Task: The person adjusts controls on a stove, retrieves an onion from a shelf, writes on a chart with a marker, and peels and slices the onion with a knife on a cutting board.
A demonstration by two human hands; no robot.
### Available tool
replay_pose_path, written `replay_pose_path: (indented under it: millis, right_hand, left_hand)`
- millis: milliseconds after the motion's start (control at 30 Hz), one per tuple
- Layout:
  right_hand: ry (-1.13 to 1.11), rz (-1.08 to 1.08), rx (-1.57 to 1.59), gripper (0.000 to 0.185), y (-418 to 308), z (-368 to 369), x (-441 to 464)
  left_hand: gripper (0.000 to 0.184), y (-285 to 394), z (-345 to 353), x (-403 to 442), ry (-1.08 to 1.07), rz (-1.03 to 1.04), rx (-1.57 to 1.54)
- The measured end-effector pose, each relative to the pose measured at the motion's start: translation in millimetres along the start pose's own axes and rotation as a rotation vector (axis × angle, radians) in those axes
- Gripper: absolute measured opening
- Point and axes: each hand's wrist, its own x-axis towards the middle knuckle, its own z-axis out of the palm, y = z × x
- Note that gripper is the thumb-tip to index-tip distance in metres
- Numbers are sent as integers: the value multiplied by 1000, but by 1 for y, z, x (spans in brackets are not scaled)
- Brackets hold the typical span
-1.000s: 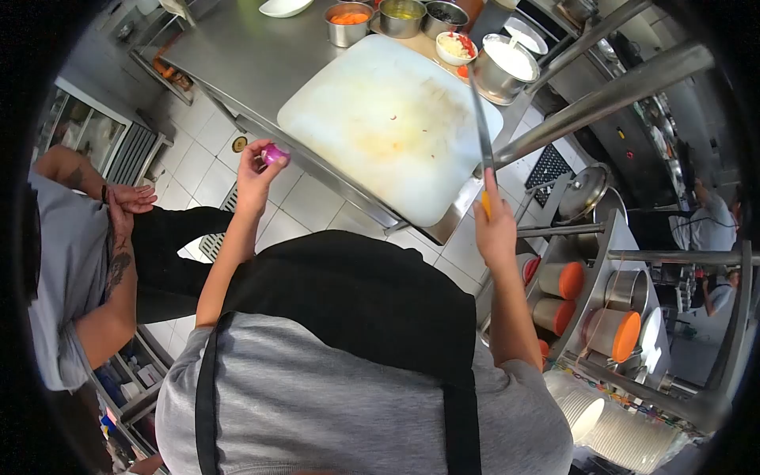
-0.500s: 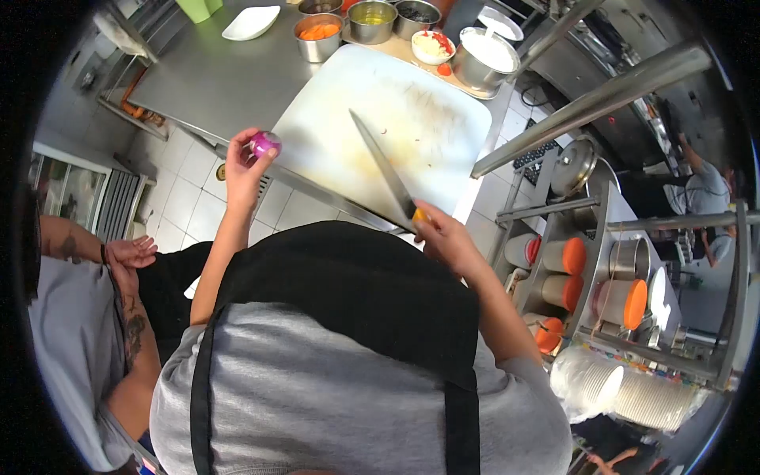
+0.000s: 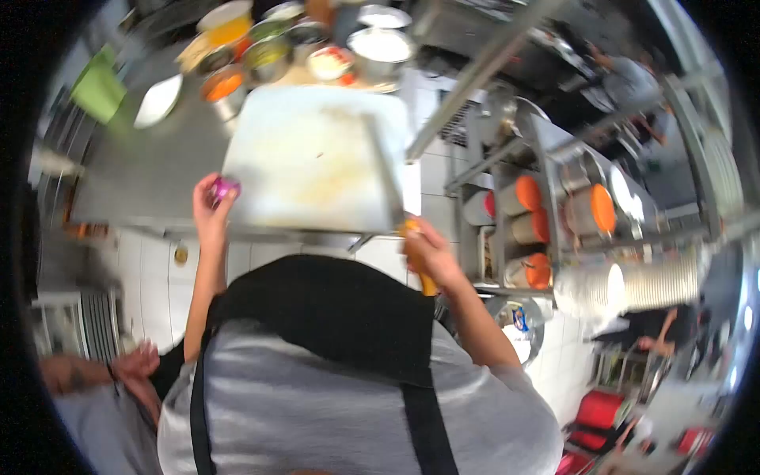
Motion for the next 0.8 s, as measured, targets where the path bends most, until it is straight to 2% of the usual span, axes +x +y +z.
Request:
replay_pose_path:
  millis: [67, 133, 233, 300, 400, 500, 533, 633, 800]
  right_hand:
    - [-130, 59, 50, 45, -8, 25, 25]
    - [-237, 29, 73, 45, -5, 46, 38]
    - [-298, 62, 26, 49, -1, 54, 29]
    - [-280, 61, 76, 48, 12, 43, 22]
    - [-24, 73, 37, 47, 20, 20, 2]
    - [159, -12, 156, 50, 35, -1, -7]
    - [111, -92, 220, 51, 39, -8, -10]
    - [-42, -135, 315, 51, 40, -6, -12]
    - [-96, -59, 327, 50, 85, 2, -3]
  left_hand:
    - [44, -12, 6, 2, -20, 48, -8]
    - [43, -10, 8, -1, -48, 35, -21]
    - [43, -21, -1, 4, -61, 19, -33]
    - [44, -23, -6, 5, -38, -9, -53]
    - [45, -25, -11, 11, -37, 17, -28]
    - [44, -8, -14, 6, -27, 11, -23]
    - [44, -8, -14, 7, -26, 13, -37]
    - [43, -3, -12, 6, -22, -1, -12]
    - [43, -7, -2, 11, -81, -10, -40]
